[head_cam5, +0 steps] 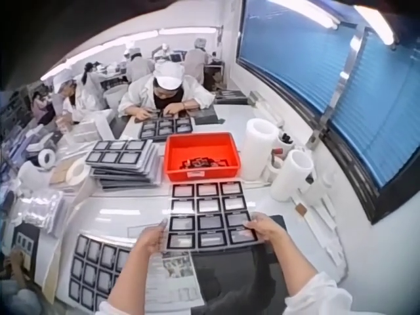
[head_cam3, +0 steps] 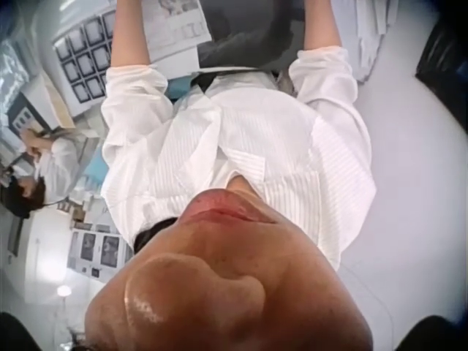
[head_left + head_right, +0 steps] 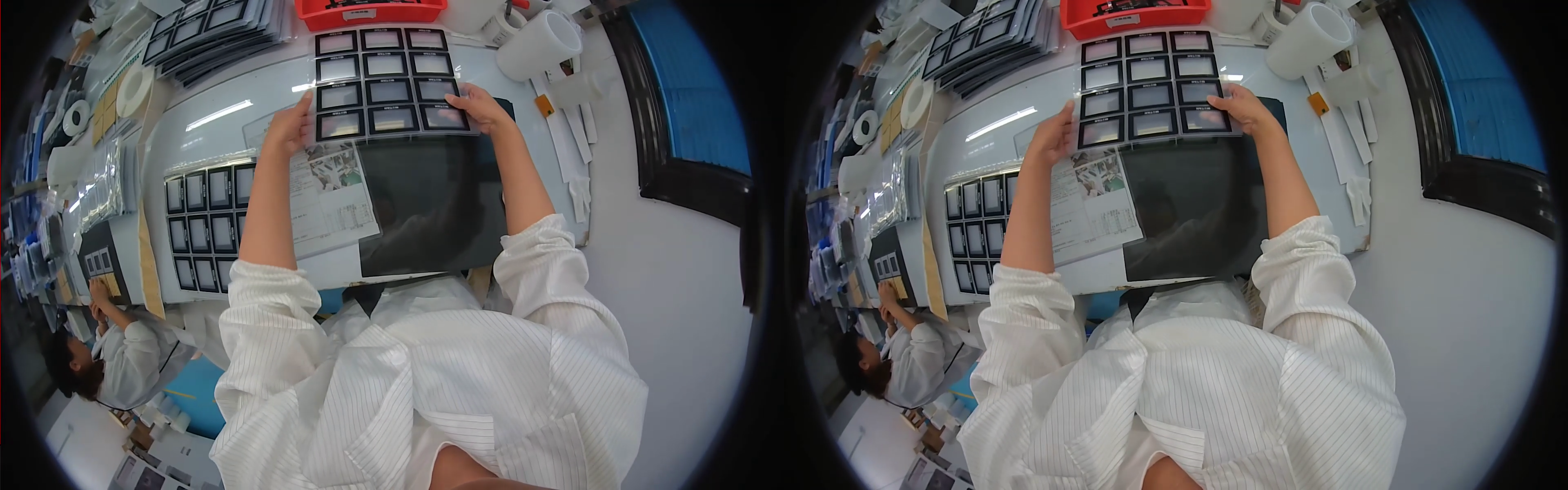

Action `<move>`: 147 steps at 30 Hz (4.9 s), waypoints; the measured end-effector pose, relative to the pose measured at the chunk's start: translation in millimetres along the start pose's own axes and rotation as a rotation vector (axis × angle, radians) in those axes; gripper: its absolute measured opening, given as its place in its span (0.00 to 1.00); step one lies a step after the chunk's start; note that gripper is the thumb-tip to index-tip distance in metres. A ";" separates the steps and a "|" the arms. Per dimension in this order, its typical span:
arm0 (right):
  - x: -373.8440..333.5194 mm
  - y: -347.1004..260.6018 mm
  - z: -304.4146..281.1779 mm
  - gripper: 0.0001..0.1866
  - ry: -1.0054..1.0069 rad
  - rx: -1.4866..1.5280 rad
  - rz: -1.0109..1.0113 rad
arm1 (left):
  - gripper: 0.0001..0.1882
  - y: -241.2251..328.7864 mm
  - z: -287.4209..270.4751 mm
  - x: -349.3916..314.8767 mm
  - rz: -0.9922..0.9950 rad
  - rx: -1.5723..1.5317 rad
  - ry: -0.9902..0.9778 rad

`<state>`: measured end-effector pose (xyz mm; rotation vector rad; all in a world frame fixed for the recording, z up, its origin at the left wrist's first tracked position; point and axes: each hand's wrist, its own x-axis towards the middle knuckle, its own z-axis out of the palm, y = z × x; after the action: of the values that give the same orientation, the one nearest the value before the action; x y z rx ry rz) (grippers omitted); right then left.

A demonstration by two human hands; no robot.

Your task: Inspecting and handling plastic grids at an assembly workstation.

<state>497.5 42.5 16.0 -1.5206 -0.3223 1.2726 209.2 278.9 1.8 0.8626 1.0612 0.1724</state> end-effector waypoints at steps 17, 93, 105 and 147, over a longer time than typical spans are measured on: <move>-294.2 180.7 73.9 0.27 0.074 0.125 -0.009 | 0.06 -215.2 -35.9 -272.7 0.143 0.095 0.047; -214.7 186.9 291.8 0.06 -0.332 -1.439 -0.871 | 0.13 -284.0 -86.7 -261.3 0.029 -0.226 -0.310; -227.6 169.6 244.6 0.06 -0.348 -1.492 -0.718 | 0.15 -286.2 -90.9 -260.3 0.004 -0.218 -0.328; -273.6 134.1 125.2 0.04 -0.233 -1.913 -0.316 | 0.17 -284.2 -92.8 -256.6 0.004 -0.131 -0.348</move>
<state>232.8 -146.1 70.1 -2.5328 -2.2733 0.6338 -73.0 6.5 -36.1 0.7438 0.7149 0.0890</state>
